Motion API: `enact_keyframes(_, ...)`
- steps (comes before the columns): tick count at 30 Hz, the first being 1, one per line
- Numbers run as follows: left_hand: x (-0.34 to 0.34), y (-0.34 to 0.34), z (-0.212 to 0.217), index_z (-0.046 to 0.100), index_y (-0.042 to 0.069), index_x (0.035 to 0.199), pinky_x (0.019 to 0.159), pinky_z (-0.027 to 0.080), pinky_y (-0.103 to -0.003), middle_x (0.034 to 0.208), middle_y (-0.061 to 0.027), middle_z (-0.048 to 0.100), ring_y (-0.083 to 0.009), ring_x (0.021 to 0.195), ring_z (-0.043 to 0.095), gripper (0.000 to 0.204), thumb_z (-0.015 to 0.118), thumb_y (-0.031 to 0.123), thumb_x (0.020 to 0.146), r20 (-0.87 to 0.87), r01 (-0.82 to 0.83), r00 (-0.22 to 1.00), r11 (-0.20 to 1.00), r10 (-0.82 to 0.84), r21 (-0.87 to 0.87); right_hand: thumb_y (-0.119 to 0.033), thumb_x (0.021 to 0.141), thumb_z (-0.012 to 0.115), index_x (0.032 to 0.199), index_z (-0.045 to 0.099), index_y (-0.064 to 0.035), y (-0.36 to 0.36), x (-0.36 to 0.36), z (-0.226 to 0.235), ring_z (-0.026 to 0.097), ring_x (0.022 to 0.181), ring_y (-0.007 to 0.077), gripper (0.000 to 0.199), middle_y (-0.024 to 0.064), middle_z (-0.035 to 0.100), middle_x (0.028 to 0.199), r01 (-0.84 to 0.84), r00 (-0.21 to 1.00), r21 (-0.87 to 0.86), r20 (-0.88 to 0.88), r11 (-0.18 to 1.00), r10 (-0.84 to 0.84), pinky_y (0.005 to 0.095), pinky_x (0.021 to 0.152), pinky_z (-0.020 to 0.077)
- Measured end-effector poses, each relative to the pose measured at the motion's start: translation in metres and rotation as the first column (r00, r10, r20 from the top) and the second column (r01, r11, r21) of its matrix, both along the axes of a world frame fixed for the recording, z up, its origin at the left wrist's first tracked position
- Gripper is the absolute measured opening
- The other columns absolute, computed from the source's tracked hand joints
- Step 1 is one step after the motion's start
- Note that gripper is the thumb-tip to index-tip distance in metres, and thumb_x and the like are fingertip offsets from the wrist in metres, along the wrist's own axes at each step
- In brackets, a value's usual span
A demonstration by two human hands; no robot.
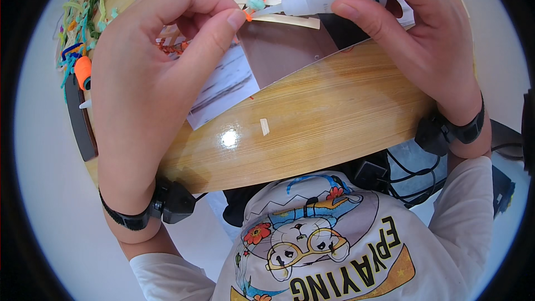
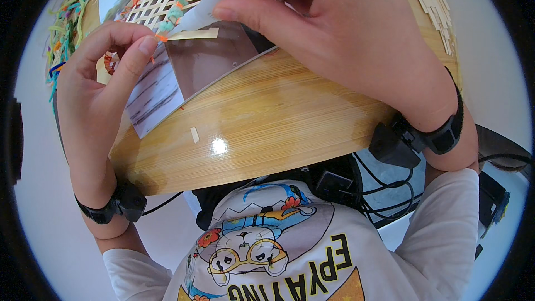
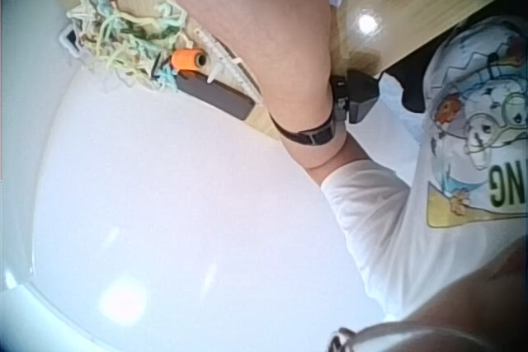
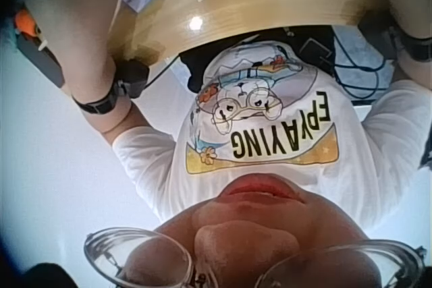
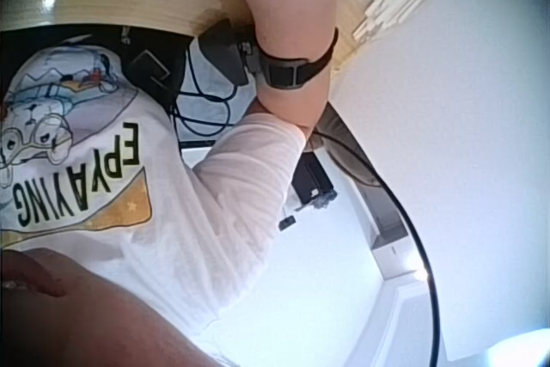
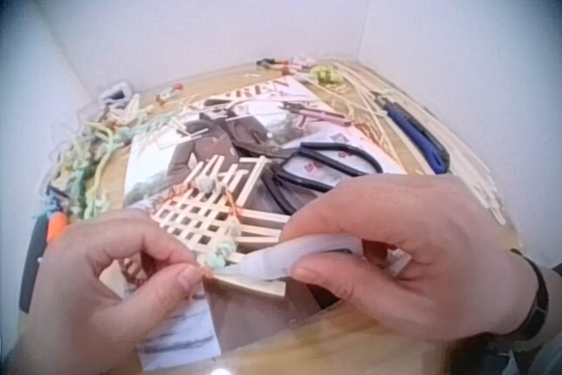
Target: The recorder weaves and glues small wooden strips into a circular lattice structure, سپس meticulously trims the excess ends with scissors.
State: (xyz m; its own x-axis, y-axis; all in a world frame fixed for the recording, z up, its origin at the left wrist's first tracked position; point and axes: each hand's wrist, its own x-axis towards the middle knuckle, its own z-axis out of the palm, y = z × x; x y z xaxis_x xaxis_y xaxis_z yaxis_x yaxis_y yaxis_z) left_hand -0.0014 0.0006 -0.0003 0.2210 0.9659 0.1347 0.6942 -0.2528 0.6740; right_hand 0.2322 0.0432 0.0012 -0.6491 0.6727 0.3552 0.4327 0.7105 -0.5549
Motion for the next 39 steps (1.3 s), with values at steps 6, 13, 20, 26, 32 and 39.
enact_keyframes(6,0.001,-0.001,0.0,0.064,0.0,0.085,0.068,0.036,-0.019,0.076,0.0016,0.058,-0.0046,0.072,0.047,0.011,0.065,0.011,0.086,-0.013,-0.009,1.0,1.0,0.009,-0.003,-0.016,0.083,0.068,0.093,0.067,0.0001,-0.006,-0.003,0.005,0.061,0.058,0.0166,0.019,0.0098,0.067,0.077,0.03,0.999,0.018,0.018,0.999,-0.031,0.0264,0.05,0.0456)
enact_keyframes(13,0.002,-0.004,-0.001,0.064,0.0,0.087,0.067,0.036,-0.018,0.077,0.0022,0.058,-0.0037,0.072,0.049,0.011,0.065,0.011,0.086,0.024,-0.017,1.0,0.999,0.018,-0.033,-0.017,0.084,0.067,0.093,0.067,0.0001,-0.003,0.003,0.004,0.062,0.06,0.0191,0.019,0.0107,0.066,0.077,0.038,0.999,-0.114,0.038,0.993,-0.033,0.0279,0.053,0.0471)
enact_keyframes(20,-0.003,0.005,0.0,0.065,0.0,0.087,0.066,0.036,-0.018,0.076,0.0024,0.059,-0.004,0.07,0.05,0.01,0.065,0.01,0.086,0.014,-0.018,1.0,1.0,0.018,-0.017,-0.017,0.089,0.062,0.101,0.063,0.0001,-0.004,-0.017,0.032,0.062,0.062,0.017,0.02,0.0102,0.066,0.08,0.074,0.952,-0.066,0.3,0.995,-0.051,0.0257,0.054,0.0472)
enact_keyframes(26,-0.005,0.003,0.005,0.065,0.0,0.085,0.064,0.042,-0.021,0.077,-0.0007,0.062,-0.0067,0.071,0.054,0.007,0.065,0.007,0.082,0.052,0.006,0.999,1.0,-0.007,0.019,-0.013,0.087,0.063,0.1,0.067,-0.0072,-0.001,0.005,0.003,0.059,0.072,0.0108,0.015,0.0028,0.066,0.092,0.123,0.99,-0.083,0.074,0.989,-0.117,0.0211,0.058,0.0425)
enact_keyframes(32,-0.008,0.005,-0.006,0.067,0.002,0.083,0.063,0.048,-0.029,0.077,-0.0079,0.063,-0.0187,0.07,0.06,0.008,0.068,0.009,0.08,-0.038,0.076,0.997,0.994,-0.073,0.078,-0.013,0.089,0.061,0.101,0.063,-0.0028,0.0,0.015,-0.004,0.052,0.061,0.0086,0.016,0.0014,0.062,0.08,-0.041,0.931,-0.419,-0.346,0.907,-0.118,0.0219,0.052,0.0403)
enact_keyframes(39,-0.01,0.008,-0.005,0.067,0.005,0.08,0.068,0.046,-0.033,0.076,-0.008,0.062,-0.0231,0.073,0.058,0.009,0.072,0.012,0.077,-0.08,0.101,0.992,0.993,-0.096,0.066,-0.022,0.096,0.052,0.108,0.054,-0.0052,0.008,0.019,0.001,0.052,0.06,0.0052,0.02,0.0043,0.061,0.077,-0.324,0.8,-0.816,-0.507,0.479,-0.321,0.0173,0.051,0.0398)
